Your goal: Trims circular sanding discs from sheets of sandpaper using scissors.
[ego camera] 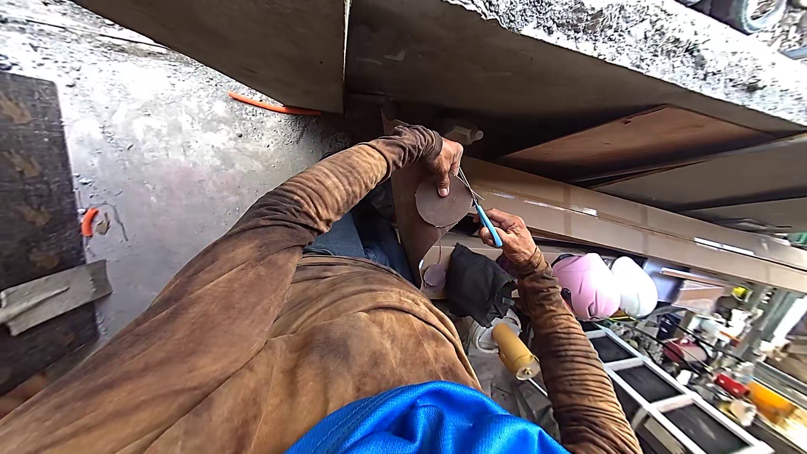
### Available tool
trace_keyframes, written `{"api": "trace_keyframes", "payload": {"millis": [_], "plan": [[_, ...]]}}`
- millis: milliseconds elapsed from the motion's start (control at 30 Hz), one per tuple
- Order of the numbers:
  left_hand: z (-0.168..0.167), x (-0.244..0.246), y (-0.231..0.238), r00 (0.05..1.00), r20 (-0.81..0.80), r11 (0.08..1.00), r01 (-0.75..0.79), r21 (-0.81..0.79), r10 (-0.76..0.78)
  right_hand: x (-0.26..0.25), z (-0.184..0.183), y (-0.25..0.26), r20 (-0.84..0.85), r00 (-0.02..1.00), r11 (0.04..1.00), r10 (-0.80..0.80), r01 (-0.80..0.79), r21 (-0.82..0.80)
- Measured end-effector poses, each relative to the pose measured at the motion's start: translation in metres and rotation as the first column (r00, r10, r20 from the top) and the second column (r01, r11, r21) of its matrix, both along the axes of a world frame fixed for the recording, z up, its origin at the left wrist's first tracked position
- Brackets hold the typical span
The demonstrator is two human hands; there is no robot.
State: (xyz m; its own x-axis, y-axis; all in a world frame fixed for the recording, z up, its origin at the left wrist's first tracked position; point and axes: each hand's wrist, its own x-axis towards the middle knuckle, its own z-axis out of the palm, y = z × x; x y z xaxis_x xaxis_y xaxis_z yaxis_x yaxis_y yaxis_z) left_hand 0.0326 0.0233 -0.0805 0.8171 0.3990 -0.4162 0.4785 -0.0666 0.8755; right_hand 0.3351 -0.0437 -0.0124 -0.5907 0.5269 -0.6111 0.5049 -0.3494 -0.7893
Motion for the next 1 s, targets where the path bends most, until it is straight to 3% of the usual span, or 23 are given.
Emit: {"api": "trace_keyframes", "payload": {"millis": [500,733,1000], "plan": [[-0.005,0.001,-0.001,0.996,0.004,0.995,-0.094,0.019,0.094,-0.006,0.002,0.012,0.037,0.998,0.999,0.045,-0.045,0.002],[-0.010,0.011,0.001,0.985,-0.131,0.994,-0.105,0.033,0.109,-0.004,0.002,0.013,-0.011,0.999,0.999,0.030,-0.030,-0.044],[-0.014,0.008,-0.004,0.991,-0.050,0.992,-0.126,0.019,0.127,0.001,-0.006,0.009,-0.117,0.993,0.992,-0.019,0.004,-0.128]]}}
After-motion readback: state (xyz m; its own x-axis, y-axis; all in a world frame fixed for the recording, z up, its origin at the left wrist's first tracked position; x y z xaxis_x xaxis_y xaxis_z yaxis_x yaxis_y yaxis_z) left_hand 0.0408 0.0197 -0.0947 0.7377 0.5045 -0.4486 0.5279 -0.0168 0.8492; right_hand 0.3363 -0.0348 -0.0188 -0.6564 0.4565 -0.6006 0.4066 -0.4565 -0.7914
